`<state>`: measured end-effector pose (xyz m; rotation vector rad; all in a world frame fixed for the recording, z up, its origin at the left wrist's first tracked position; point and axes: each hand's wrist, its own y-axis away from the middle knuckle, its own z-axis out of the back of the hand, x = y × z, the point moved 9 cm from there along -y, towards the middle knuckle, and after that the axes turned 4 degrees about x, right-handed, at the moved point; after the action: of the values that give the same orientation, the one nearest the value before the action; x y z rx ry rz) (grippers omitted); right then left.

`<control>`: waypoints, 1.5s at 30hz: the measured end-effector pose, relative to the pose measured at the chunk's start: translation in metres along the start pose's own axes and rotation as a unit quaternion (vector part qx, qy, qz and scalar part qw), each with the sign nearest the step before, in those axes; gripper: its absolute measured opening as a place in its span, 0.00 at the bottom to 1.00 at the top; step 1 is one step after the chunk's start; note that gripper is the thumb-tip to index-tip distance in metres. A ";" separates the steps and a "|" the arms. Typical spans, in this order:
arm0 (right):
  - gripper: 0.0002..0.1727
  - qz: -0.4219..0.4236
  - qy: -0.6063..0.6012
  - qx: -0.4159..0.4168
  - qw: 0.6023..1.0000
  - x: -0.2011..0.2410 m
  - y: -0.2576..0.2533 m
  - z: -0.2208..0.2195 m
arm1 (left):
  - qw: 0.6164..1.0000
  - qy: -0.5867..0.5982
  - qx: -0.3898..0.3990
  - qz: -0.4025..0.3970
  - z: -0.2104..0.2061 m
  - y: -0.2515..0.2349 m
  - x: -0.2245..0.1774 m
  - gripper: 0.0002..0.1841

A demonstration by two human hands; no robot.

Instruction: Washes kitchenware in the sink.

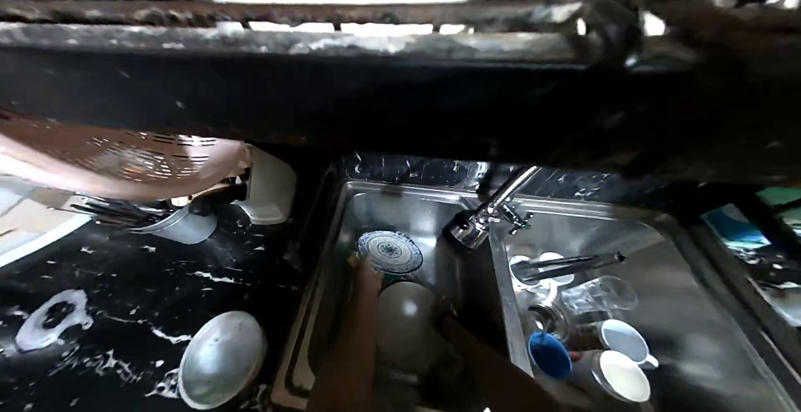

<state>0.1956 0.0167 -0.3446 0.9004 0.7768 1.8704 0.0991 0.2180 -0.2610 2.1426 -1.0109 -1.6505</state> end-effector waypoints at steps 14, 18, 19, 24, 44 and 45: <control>0.57 0.089 0.083 -0.037 0.992 0.057 -0.009 0.000 | 0.990 -0.121 -0.055 0.054 0.039 -0.003 0.015 0.25; 0.41 0.021 -0.076 0.089 0.993 0.045 0.027 -0.003 | 0.988 -0.142 -0.024 0.054 0.033 0.009 0.002 0.25; 0.36 0.007 -0.103 0.118 0.988 0.041 0.035 -0.006 | 0.987 -0.147 -0.013 0.057 0.035 0.006 0.002 0.27; 0.30 0.034 -0.221 0.134 0.965 0.032 0.101 0.000 | 0.989 -0.133 -0.008 0.068 0.034 0.000 0.000 0.28; 0.21 0.310 -0.511 -0.127 0.792 0.024 0.287 0.098 | 0.767 -0.539 0.171 -0.302 -0.091 0.146 -0.079 0.26; 0.20 0.312 -0.513 -0.120 0.791 0.023 0.286 0.097 | 0.788 -0.530 0.151 -0.273 -0.080 0.134 -0.083 0.27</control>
<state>0.1403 -0.0634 -0.0581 1.8880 -0.4861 1.5442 0.1141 0.1588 -0.0954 1.6195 -0.9297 -3.3744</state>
